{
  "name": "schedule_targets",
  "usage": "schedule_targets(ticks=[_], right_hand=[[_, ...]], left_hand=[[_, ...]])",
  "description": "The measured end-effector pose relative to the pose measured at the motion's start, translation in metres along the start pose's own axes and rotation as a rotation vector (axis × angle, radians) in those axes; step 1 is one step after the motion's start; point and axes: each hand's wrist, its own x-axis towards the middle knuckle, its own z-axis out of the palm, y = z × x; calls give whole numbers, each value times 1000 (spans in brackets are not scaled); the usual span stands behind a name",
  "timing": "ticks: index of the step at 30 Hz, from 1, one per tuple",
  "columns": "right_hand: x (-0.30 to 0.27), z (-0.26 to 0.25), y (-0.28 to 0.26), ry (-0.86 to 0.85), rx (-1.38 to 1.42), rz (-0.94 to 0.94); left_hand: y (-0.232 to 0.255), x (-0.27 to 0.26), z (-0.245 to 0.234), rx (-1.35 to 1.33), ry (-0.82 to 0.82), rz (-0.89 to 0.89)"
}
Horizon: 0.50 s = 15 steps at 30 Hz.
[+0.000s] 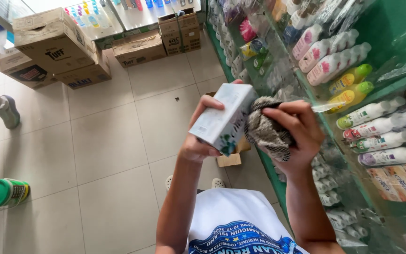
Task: The person sits on the floor and wipes a small white box with a cloth. They then place the box into a cardboard carton and arrange similar boxes on a nearby shelf.
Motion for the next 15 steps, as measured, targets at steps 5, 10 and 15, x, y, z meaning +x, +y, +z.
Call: schedule_targets(ticks=[5, 10, 15], right_hand=[[4, -4, 4, 12, -21, -19], [2, -1, 3, 37, -90, -52], [-1, 6, 3, 37, -19, -8]], left_hand=[[-4, -7, 6, 61, 5, -65], [2, -1, 11, 147, -11, -57], [15, -1, 11, 252, -13, -91]])
